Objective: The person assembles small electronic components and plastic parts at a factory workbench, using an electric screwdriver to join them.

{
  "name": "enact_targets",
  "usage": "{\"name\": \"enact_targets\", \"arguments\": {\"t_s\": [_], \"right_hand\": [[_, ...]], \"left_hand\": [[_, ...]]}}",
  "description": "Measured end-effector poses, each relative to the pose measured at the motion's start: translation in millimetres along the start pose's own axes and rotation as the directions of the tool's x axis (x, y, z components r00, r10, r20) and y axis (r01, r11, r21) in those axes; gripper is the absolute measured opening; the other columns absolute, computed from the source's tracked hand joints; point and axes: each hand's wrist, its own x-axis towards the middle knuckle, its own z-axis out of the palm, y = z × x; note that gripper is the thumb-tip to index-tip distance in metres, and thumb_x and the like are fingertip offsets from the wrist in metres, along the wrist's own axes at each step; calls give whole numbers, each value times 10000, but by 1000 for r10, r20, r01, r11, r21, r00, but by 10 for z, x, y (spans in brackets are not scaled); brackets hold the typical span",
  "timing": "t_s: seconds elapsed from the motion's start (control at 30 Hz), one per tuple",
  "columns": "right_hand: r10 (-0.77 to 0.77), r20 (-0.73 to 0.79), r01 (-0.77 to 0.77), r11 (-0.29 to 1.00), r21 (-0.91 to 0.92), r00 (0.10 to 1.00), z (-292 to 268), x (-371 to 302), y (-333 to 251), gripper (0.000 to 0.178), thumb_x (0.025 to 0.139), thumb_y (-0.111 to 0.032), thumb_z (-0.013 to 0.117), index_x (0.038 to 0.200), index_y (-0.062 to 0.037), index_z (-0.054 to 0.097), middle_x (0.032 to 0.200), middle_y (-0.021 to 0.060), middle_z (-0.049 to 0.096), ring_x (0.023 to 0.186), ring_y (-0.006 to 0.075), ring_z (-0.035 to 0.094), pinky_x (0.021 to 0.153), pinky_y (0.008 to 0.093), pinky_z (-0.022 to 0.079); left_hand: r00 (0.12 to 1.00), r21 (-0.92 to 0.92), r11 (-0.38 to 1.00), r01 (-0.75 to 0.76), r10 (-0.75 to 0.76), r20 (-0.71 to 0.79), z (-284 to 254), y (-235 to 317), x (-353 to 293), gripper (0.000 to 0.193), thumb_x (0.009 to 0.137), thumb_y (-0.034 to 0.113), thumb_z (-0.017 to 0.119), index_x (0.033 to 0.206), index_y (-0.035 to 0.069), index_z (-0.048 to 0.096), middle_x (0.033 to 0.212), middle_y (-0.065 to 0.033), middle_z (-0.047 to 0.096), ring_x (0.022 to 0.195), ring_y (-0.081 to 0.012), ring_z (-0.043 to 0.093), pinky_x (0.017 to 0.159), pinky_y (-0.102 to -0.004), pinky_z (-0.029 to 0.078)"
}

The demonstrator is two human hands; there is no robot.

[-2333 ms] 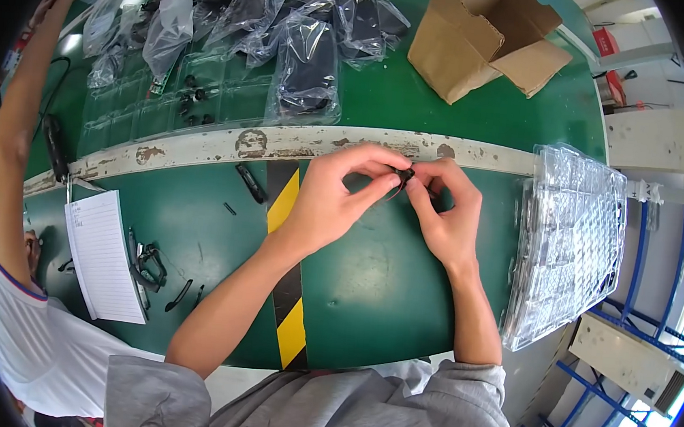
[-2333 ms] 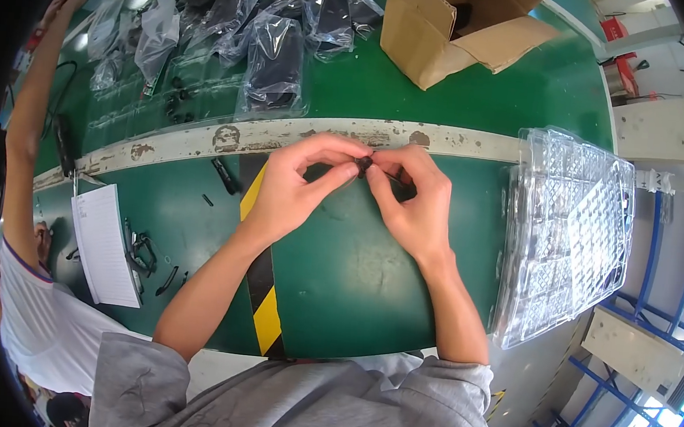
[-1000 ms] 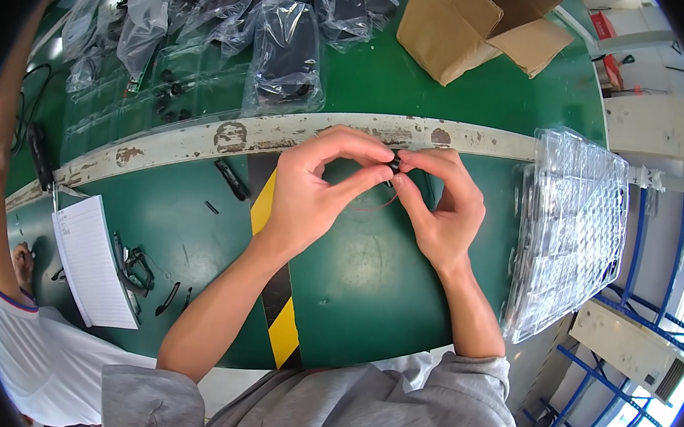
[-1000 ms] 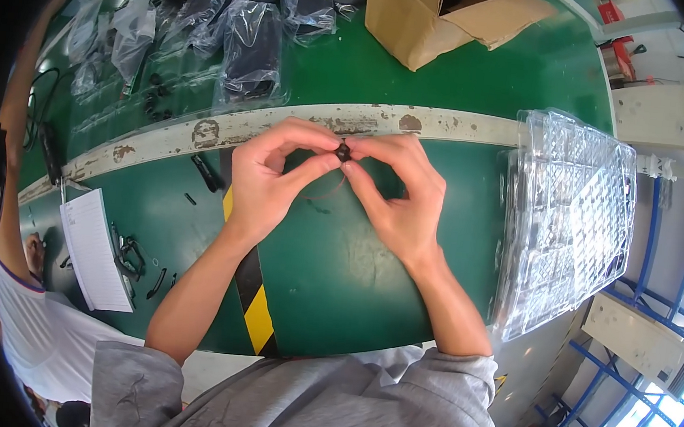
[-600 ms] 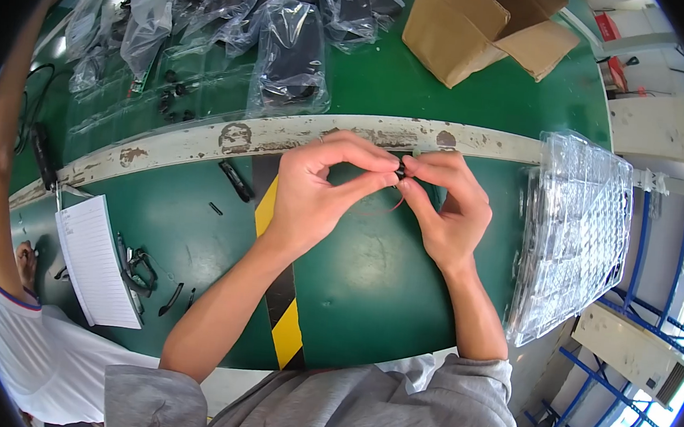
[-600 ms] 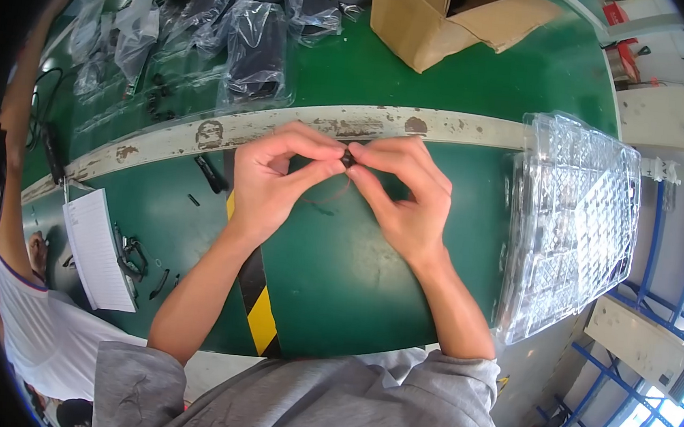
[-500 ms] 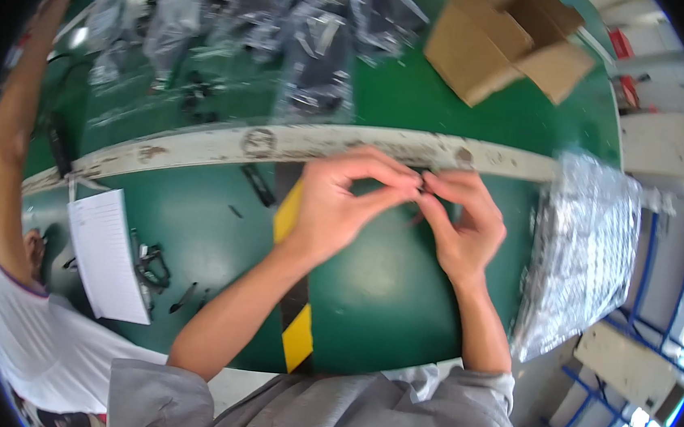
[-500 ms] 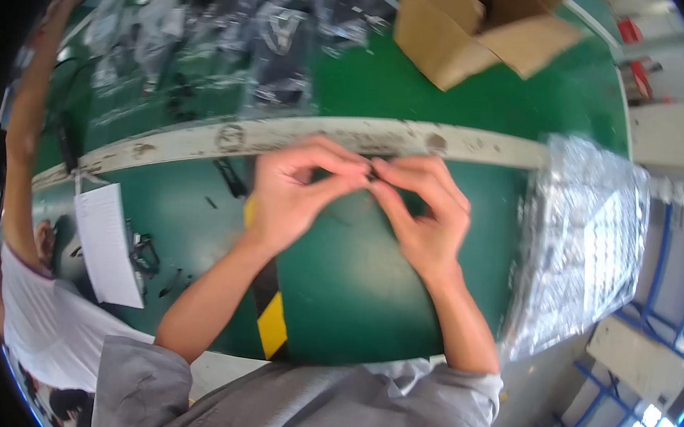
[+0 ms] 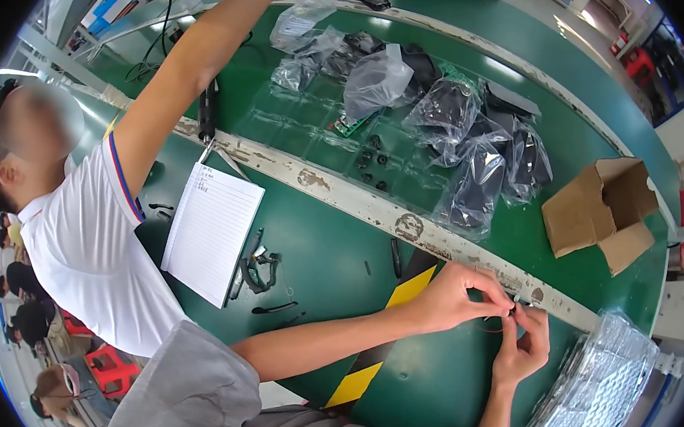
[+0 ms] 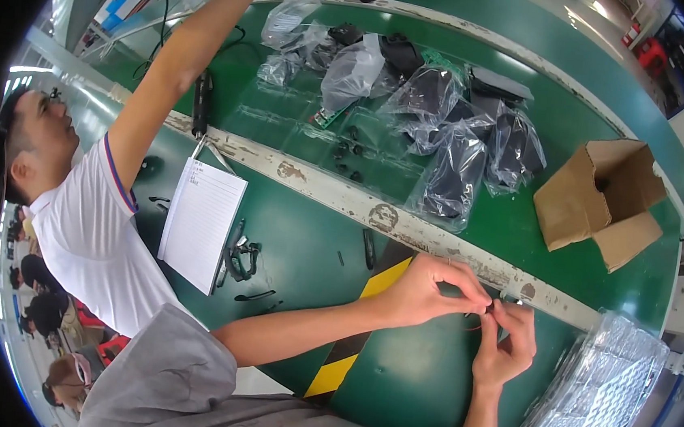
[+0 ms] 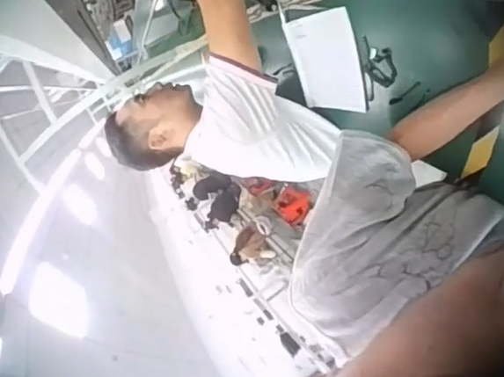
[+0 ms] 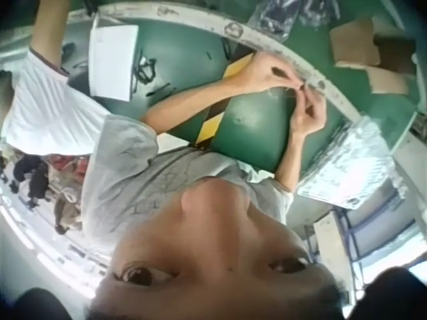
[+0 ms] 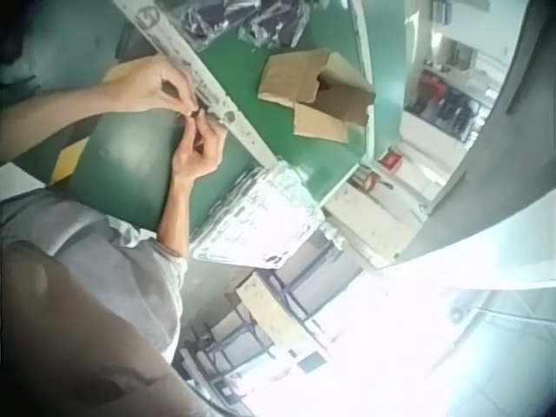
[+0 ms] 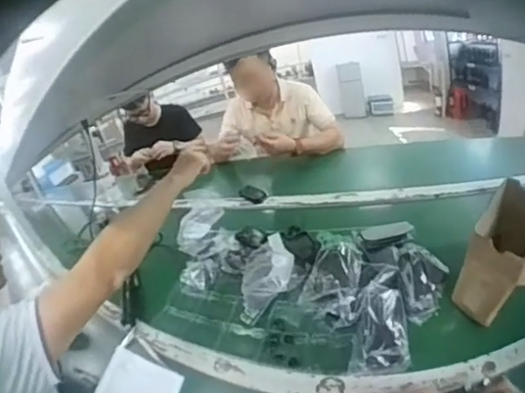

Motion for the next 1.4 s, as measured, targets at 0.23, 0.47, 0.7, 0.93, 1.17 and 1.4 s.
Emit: {"name": "enact_targets", "arguments": {"t_s": [0.23, 0.47, 0.7, 0.93, 1.17, 1.4], "right_hand": [[145, -35, -137, 975, 174, 989, 26, -10, 17, 197, 775, 147, 740, 943, 58, 693, 907, 128, 670, 826, 193, 620, 736, 286, 498], [323, -21, -297, 891, 343, 946, 47, -35, -59, 165, 825, 135, 722, 974, 68, 701, 931, 110, 669, 859, 148, 614, 743, 237, 490], [389, -49, -350, 871, 345, 920, 89, -55, -160, 145, 860, 85, 716, 1000, 50, 695, 930, 59, 664, 818, 100, 601, 732, 235, 492], [413, -97, -380, 891, 250, 905, 117, -85, -118, 174, 829, 105, 730, 999, 69, 709, 1026, 151, 724, 884, 163, 661, 807, 264, 523], [364, -63, -335, 903, 270, 929, 116, -11, -138, 176, 851, 105, 723, 1024, 76, 708, 976, 103, 702, 876, 132, 649, 775, 250, 536], [408, -36, -365, 851, 376, 912, 115, -62, -153, 155, 857, 99, 723, 1006, 55, 719, 950, 105, 706, 805, 122, 644, 751, 244, 533]], "left_hand": [[1000, 10, 1000, -4, 4, 3, -3, 33, 27, 102, 845, -7, 753, 946, 0, 768, 971, -97, 754, 904, -154, 704, 812, -279, 552], [1000, -40, 999, 12, -12, -3, 13, 47, 35, 93, 848, -8, 750, 938, 7, 769, 969, -95, 754, 916, -153, 702, 832, -284, 545], [1000, -12, 1000, 7, -7, 19, -2, 73, 23, 99, 858, -10, 741, 953, 11, 761, 986, -92, 751, 958, -165, 696, 866, -293, 536], [1000, -7, 1000, 26, -26, 14, -19, 1, 31, 110, 867, -38, 721, 967, -7, 756, 1010, -101, 733, 967, -164, 684, 877, -288, 528], [999, 61, 997, 35, -34, -25, -6, -59, 59, 145, 855, -87, 707, 967, -18, 769, 995, -116, 729, 925, -152, 673, 808, -261, 538], [996, 40, 996, 81, -80, -33, 14, -26, 32, 127, 855, -34, 725, 955, 17, 784, 965, -83, 746, 909, -146, 682, 844, -273, 531]]}}
